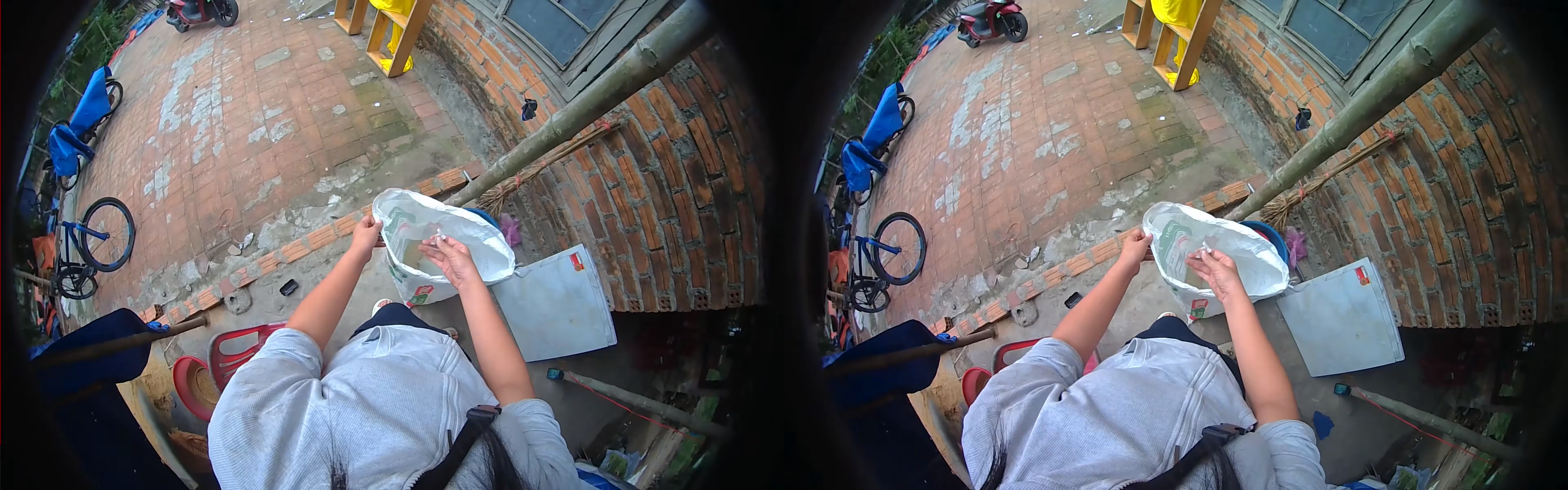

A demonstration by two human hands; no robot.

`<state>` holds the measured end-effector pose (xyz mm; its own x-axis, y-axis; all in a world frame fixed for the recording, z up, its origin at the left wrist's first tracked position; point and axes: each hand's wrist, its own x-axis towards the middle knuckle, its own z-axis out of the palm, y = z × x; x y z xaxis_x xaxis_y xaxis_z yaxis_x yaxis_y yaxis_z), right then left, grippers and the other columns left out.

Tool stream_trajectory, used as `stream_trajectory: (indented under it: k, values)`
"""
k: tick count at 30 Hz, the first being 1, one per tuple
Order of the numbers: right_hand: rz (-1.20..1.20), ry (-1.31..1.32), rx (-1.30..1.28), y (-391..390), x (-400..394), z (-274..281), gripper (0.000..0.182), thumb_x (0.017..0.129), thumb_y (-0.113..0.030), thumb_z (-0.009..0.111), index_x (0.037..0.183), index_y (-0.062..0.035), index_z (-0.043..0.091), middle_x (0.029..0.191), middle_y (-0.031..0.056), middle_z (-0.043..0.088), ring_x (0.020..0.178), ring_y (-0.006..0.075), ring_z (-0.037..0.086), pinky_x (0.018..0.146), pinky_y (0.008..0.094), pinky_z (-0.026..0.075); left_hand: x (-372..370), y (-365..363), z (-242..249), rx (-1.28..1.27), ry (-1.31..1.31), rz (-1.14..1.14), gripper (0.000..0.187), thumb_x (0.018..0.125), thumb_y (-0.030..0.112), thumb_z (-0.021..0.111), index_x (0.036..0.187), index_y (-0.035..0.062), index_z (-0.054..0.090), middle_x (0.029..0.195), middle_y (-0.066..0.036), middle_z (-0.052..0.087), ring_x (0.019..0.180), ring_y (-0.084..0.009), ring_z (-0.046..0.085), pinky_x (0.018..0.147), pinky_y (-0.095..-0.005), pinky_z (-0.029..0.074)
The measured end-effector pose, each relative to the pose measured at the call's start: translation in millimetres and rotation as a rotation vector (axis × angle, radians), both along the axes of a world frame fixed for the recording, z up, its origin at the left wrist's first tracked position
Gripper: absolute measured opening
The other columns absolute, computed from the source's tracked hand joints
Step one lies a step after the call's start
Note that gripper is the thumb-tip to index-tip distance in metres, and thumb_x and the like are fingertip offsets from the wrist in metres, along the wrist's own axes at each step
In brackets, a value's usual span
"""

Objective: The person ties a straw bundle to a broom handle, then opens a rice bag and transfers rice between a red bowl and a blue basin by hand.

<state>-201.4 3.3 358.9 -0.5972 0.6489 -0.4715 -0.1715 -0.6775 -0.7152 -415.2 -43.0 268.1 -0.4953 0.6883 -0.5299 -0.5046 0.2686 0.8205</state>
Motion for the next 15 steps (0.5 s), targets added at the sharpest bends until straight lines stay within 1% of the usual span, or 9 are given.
stream_trajectory:
  k: [1,2,3,5,6,8,11,12,15]
  values:
    - [-0.07,-0.057,0.058,4,5,5,0.019,0.089,-0.013,0.053,0.102,0.0009,0.055,0.1,0.0162,0.062,0.095,0.0258,0.061,0.088,0.0359,0.046,-7,-1,4,-0.029,0.035,-0.153,0.014,0.088,0.018,0.053,0.08,0.0072,0.049,0.068,-0.004,0.056,0.053,-0.0138,0.055,0.047,-0.0282,0.05]
    - [-0.094,-0.158,0.164,10,11,4,0.02,0.088,-0.012,0.054,0.103,0.0008,0.056,0.095,0.0136,0.064,0.089,0.0206,0.062,0.081,0.031,0.048,-11,-5,4,-0.063,0.072,-0.307,0.014,0.087,0.018,0.054,0.08,0.0075,0.049,0.069,-0.004,0.056,0.054,-0.0134,0.055,0.049,-0.0285,0.051]
    - [-0.091,-0.156,0.16,15,20,2,0.02,0.088,-0.012,0.054,0.103,0.0008,0.056,0.095,0.0136,0.064,0.089,0.0206,0.062,0.081,0.031,0.048,-10,-7,5,-0.067,0.073,-0.304,0.014,0.087,0.018,0.054,0.08,0.0075,0.049,0.069,-0.004,0.056,0.054,-0.0134,0.055,0.049,-0.0285,0.051]
    - [-0.107,-0.433,0.34,24,30,-3,0.022,0.086,-0.012,0.055,0.103,0.0015,0.056,0.089,0.0109,0.065,0.08,0.0155,0.062,0.073,0.0266,0.047,-5,-8,1,-0.074,0.08,-0.371,0.015,0.087,0.019,0.056,0.079,0.0078,0.049,0.07,-0.003,0.056,0.056,-0.0127,0.055,0.051,-0.0287,0.051]
    - [-0.111,-0.432,0.338,24,32,-9,0.022,0.086,-0.012,0.055,0.103,0.0015,0.056,0.089,0.0109,0.065,0.08,0.0155,0.062,0.073,0.0266,0.047,-4,-10,-2,-0.063,0.08,-0.377,0.014,0.087,0.02,0.056,0.08,0.0092,0.049,0.072,-0.003,0.057,0.059,-0.0129,0.056,0.053,-0.0282,0.051]
    - [-0.098,-0.51,0.327,20,37,-8,0.02,0.084,-0.011,0.057,0.099,0.0022,0.057,0.083,0.0093,0.065,0.071,0.0131,0.061,0.067,0.0249,0.046,2,-13,-2,-0.061,0.063,-0.359,0.016,0.086,0.02,0.057,0.079,0.0082,0.049,0.071,-0.003,0.056,0.058,-0.013,0.056,0.051,-0.0282,0.051]
    - [-0.016,-0.543,0.336,13,32,-16,0.021,0.081,-0.014,0.061,0.096,-0.0003,0.057,0.081,0.0098,0.064,0.071,0.0137,0.061,0.067,0.025,0.048,11,-16,-2,-0.054,0.037,-0.359,0.017,0.085,0.02,0.058,0.079,0.0071,0.049,0.069,-0.003,0.056,0.056,-0.0134,0.056,0.05,-0.0281,0.051]
    - [-0.008,-0.534,0.341,11,29,-21,0.015,0.081,-0.011,0.061,0.092,-0.0006,0.058,0.079,0.01,0.064,0.068,0.0134,0.061,0.065,0.024,0.048,11,-17,-1,-0.05,0.036,-0.382,0.017,0.085,0.02,0.059,0.079,0.007,0.048,0.07,-0.003,0.056,0.057,-0.0136,0.057,0.049,-0.0281,0.05]
    - [0.03,-0.554,0.348,8,22,-36,0.014,0.081,-0.01,0.06,0.09,0.0002,0.058,0.078,0.0097,0.064,0.068,0.0137,0.061,0.065,0.0248,0.048,11,-17,1,-0.063,0.074,-0.395,0.017,0.084,0.019,0.059,0.081,0.0068,0.048,0.071,-0.004,0.056,0.056,-0.0138,0.056,0.049,-0.0281,0.05]
